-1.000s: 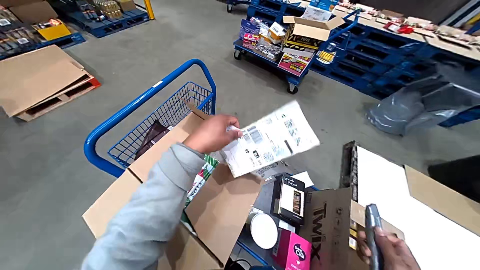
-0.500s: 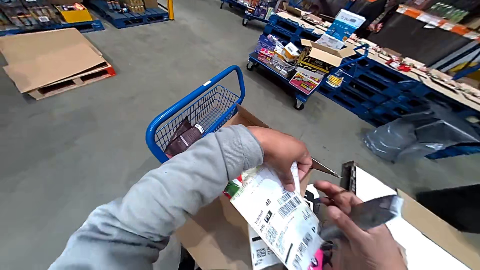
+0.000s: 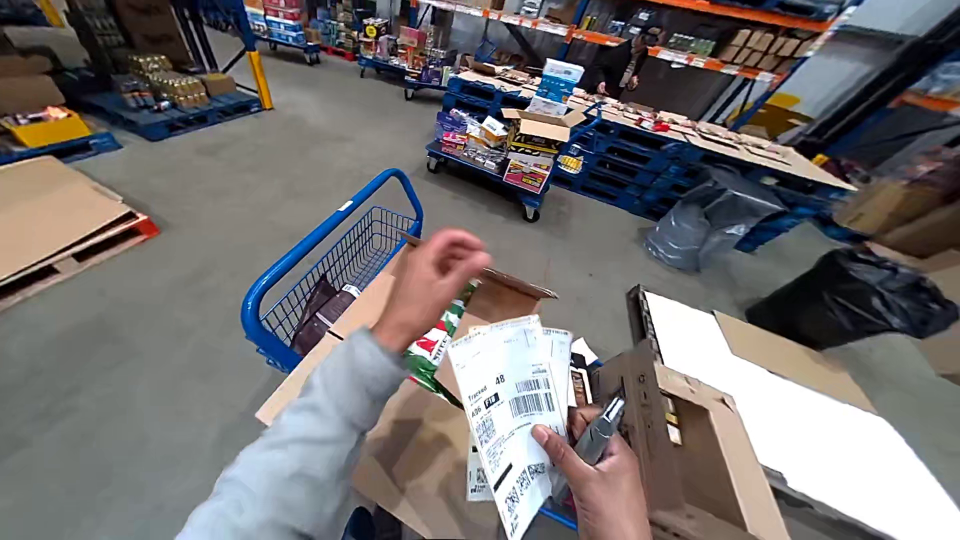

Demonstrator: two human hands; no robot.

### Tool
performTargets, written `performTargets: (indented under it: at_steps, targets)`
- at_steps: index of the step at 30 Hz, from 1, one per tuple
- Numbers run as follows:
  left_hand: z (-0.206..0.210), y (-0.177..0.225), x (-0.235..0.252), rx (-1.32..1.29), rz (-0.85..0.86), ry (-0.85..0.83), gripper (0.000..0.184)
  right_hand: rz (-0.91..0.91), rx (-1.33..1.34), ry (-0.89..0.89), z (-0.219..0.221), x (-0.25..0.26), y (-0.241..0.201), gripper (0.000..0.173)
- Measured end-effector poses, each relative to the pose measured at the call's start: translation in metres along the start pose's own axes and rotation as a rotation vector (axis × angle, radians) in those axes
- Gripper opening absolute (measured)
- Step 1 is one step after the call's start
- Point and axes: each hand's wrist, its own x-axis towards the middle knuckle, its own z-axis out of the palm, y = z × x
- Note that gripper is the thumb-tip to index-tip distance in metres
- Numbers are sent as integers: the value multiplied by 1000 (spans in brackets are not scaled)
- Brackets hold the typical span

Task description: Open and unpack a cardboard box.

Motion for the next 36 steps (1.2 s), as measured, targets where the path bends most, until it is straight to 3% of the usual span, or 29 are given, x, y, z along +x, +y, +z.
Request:
performTargets:
  at_steps: [2,4,7,10,15,20,24,31,34,36]
  targets:
    - [21,-19,-40,-126,-103,95,43,20,3,89,-15,-11,3,29]
    - [57,-34,-91,-223,-166,14,56,20,-3,127,-29,-21,8,27]
    - [106,-35,-151,-304,-253,-39,34,12,-3,117,-43,-32,17,26]
    - [120,-33,-173,-336,-369,-8,19,33,10,101,-41,-43,28,25]
    - [106,-34,-160,-286,-470,71,21,-3,-50,158,-28,-41,33,25]
    - [73,-50,-141,-358,-522,256,24,-31,-160,224,-19,-20,28,24]
    - [40,-69,-125,-395,-530,292,25,-68,-262,151,23,-11,28,23]
    - [11,-103,-100,-404,-473,269,23,-170,-580,194,103,12,32,30]
    - [4,-107,-90,-392,-481,241,18,-86,-524,177,124,15,27,29]
    - [-5,-112,-81,-410,-525,212,17,57,-349,163,131,20,26,25]
